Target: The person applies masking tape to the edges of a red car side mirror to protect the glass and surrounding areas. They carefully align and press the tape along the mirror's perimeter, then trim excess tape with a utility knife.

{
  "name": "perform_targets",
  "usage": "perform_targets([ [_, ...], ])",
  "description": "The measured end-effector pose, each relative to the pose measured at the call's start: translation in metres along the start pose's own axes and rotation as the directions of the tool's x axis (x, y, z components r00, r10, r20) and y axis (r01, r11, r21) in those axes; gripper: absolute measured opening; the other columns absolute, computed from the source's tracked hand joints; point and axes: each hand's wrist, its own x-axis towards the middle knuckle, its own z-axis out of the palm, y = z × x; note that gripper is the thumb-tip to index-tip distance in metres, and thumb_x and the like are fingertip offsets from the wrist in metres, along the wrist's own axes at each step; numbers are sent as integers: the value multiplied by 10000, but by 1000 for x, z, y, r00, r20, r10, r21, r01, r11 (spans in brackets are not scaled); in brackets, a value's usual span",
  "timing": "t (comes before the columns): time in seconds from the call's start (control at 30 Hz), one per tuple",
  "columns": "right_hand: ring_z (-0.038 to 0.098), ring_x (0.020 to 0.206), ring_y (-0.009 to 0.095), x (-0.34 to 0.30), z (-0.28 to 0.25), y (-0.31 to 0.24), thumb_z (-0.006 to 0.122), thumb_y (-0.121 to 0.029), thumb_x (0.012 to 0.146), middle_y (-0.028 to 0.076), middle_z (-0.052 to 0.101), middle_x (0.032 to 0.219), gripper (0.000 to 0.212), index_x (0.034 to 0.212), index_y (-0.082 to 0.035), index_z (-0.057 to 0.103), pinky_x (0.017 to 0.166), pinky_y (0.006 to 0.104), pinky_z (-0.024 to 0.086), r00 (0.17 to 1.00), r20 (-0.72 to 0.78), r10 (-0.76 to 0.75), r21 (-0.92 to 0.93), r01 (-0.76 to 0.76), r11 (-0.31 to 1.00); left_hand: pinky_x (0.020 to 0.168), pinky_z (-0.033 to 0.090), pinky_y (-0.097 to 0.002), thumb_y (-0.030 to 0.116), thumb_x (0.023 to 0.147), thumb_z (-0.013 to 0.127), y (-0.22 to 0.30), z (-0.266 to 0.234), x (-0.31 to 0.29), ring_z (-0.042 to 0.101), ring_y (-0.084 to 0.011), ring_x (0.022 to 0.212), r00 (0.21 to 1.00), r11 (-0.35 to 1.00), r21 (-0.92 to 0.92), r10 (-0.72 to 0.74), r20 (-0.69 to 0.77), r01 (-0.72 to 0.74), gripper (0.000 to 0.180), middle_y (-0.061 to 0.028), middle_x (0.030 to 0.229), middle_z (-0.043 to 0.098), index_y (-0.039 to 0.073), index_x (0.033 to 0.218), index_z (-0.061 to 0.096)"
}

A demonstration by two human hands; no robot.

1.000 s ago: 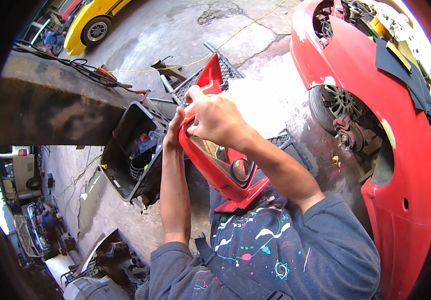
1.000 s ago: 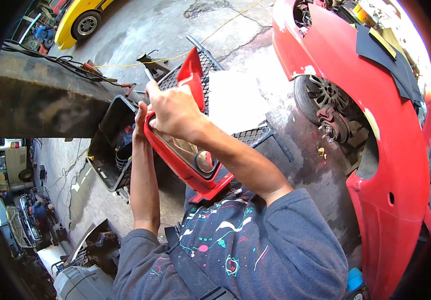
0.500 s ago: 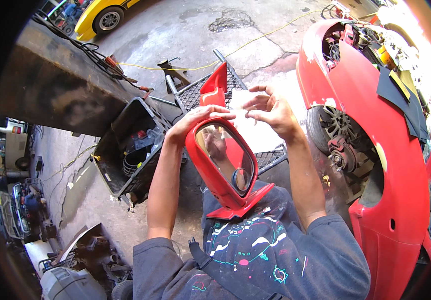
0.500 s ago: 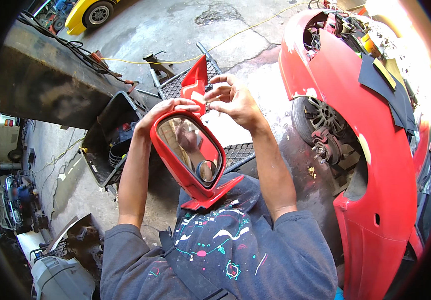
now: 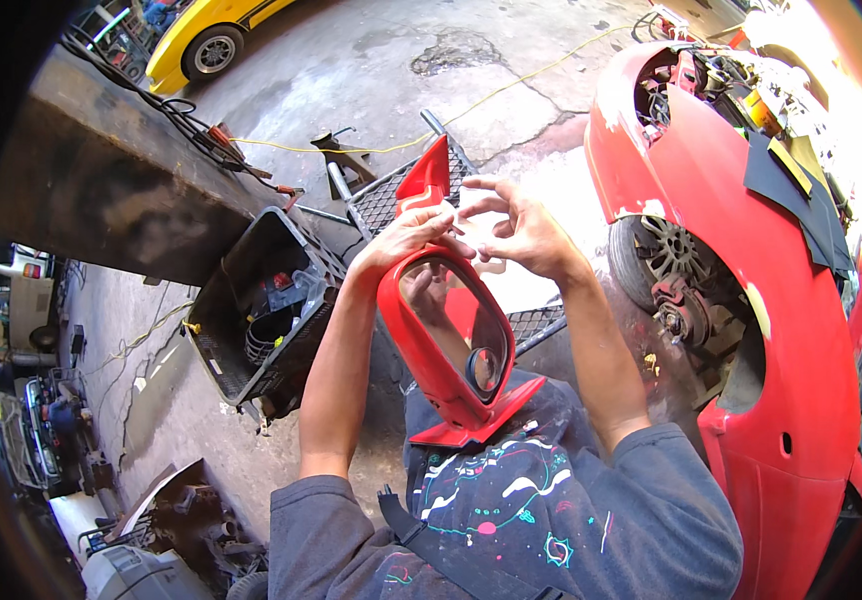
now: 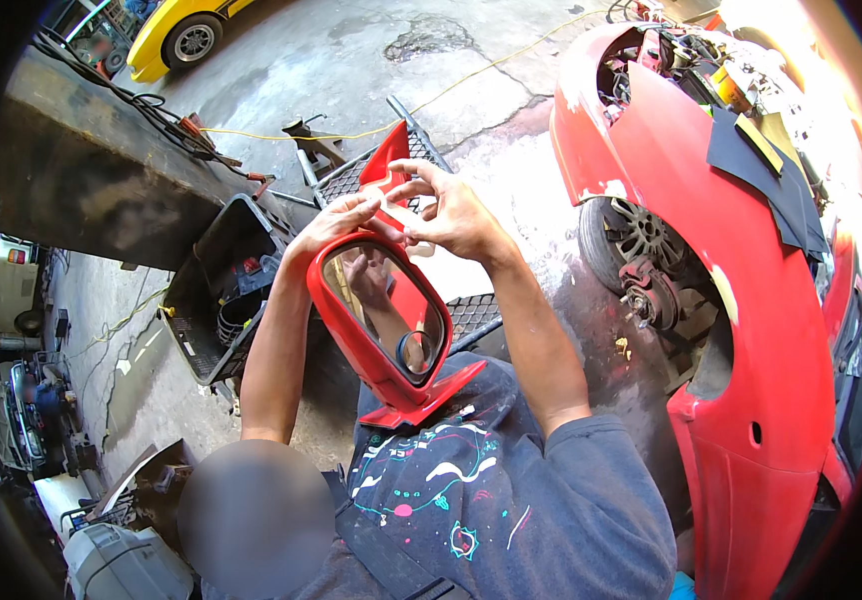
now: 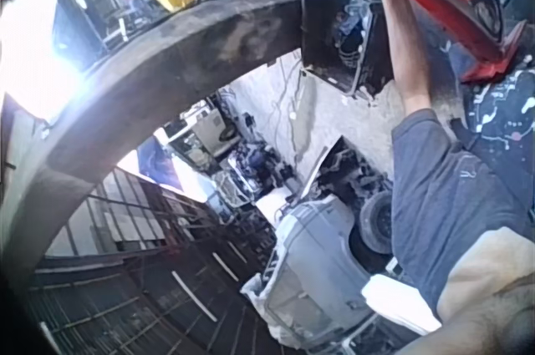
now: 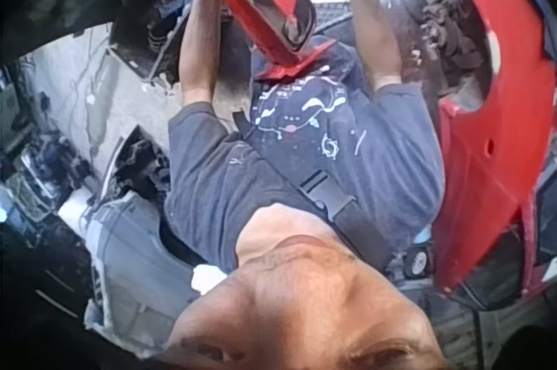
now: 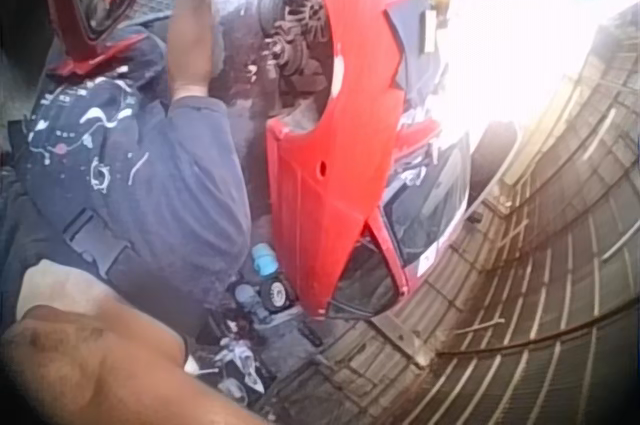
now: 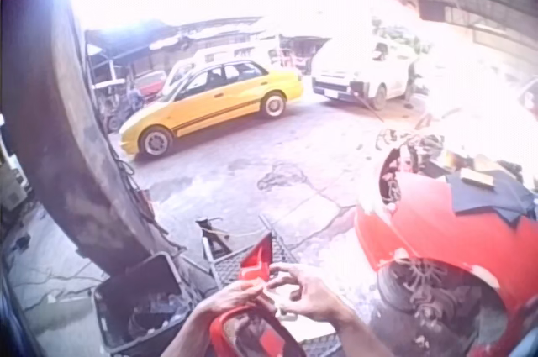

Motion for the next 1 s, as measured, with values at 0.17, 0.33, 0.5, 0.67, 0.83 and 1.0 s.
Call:
perform_targets([
  [0.17,623,753,97,-7,-2,13,745,24,641,148,622,1126,777,1350,-26,430,588,215,509,999,-49,-3,-11,3,1000,838,514,-313,341,987,493,3,0,-4,670,-190,912,997,998,27,-62,-53,63,390,-136,985,698,-23,1080,600],
  [0.33,541,1103,206,-18,-7,41,789,-94,694,141,563,1160,743,1339,-30,425,975,360,423,998,-55,7,-149,-15,989,858,513,-327,346,989,484,10,5,-10,668,-192,921,991,994,46,-92,-93,97,407,-140,984,692,-2,1163,604],
  [0.5,565,1028,180,-35,9,77,786,-142,727,102,598,1065,553,1179,23,515,938,311,436,951,-300,71,309,26,951,865,507,-329,378,998,447,17,8,-14,672,-203,925,993,993,100,-47,-109,58,458,-134,1025,682,3,1227,576],
  [0.67,622,794,131,-48,36,83,762,-234,789,78,659,864,355,976,27,612,741,283,515,887,-438,144,111,-105,988,856,506,-317,346,1009,439,20,10,-12,669,-183,906,988,996,54,-67,-140,75,454,-145,971,701,16,1308,526],
  [0.83,608,652,105,-35,48,72,727,-214,812,94,686,753,263,870,32,656,601,267,497,833,-547,83,-10,-106,994,861,496,-301,338,1012,437,16,11,-4,662,-158,891,987,994,35,-94,-130,99,456,-145,924,712,21,1332,509],
  [1.0,586,608,96,-32,36,67,705,-159,819,94,663,663,188,800,25,669,577,272,468,755,-647,-107,-295,-119,948,859,493,-292,349,1011,432,10,5,-7,657,-147,906,987,996,43,-71,-145,78,456,-130,916,716,19,1311,534],
])
